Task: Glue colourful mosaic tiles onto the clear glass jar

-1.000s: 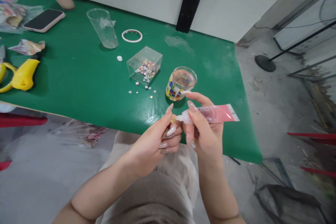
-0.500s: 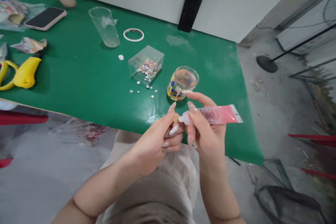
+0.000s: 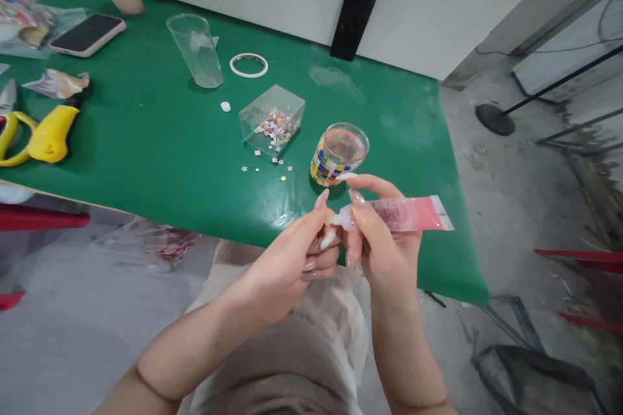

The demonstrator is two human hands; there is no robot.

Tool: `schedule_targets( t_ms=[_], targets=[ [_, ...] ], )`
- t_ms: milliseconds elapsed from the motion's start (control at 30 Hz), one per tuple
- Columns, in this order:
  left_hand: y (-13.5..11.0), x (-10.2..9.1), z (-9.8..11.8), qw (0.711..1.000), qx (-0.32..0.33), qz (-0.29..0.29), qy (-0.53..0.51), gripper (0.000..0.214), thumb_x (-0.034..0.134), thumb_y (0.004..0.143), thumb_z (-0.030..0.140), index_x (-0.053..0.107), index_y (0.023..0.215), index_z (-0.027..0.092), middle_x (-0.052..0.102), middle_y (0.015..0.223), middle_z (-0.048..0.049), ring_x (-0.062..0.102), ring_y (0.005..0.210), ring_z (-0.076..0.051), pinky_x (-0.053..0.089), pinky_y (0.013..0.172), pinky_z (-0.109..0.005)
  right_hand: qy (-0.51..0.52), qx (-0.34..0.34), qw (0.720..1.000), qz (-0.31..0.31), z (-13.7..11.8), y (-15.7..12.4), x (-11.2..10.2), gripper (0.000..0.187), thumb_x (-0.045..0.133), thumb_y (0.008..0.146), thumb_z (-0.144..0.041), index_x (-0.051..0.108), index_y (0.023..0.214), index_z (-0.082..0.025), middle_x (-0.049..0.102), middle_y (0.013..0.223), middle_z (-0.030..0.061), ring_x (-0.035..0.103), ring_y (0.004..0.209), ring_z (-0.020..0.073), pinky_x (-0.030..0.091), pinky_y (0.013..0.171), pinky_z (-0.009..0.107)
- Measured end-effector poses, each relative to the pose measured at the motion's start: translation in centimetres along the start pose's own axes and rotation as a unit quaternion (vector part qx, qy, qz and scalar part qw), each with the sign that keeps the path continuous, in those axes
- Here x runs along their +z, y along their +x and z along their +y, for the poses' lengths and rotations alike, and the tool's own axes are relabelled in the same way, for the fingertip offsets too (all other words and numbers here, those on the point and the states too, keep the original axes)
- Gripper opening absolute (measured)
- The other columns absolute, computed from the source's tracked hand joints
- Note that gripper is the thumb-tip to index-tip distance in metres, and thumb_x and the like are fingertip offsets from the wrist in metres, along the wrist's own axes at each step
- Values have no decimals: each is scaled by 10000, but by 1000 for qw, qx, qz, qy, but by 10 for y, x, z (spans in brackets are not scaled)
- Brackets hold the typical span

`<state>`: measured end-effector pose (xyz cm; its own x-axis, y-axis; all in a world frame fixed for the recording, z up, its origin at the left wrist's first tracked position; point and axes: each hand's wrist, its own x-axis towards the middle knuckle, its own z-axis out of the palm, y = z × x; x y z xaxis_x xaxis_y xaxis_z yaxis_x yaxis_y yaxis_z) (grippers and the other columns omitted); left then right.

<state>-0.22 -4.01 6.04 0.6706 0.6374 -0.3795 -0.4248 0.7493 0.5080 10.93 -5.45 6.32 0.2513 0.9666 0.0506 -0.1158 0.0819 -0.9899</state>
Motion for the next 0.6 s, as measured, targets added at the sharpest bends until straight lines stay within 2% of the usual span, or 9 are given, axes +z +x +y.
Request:
schedule_targets(
  t_ms=[167, 367, 600],
  targets=[
    [1, -2, -2, 1000, 7, 2, 10, 443, 459, 883, 520, 395, 625, 166, 261, 500, 94, 116, 410, -23, 159, 385, -160, -24, -13, 1000, 2, -2, -1, -2, 133, 524, 886, -239, 609, 972, -293, 431, 362, -109, 385, 284, 90, 347, 351, 245],
    [1, -2, -3, 999, 19, 27, 30, 459, 457, 879, 523, 359, 596, 176, 225, 503, 89, 111, 430, -40, 153, 390, -168, -94, -40, 994, -32, -6, -3, -8, 162, 505, 910, -240, 594, 1028, -305, 489, 442, -81, 444, 342, 108, 390, 385, 271],
    [1, -1, -1, 999, 17, 24, 31, 445, 452, 892, 498, 360, 602, 173, 217, 502, 90, 110, 422, -37, 161, 392, -160, -113, -70, 991, -5, -8, -4, -6, 175, 521, 899, -227, 594, 1035, -309, 500, 452, -77, 456, 347, 108, 390, 372, 274]
  ],
)
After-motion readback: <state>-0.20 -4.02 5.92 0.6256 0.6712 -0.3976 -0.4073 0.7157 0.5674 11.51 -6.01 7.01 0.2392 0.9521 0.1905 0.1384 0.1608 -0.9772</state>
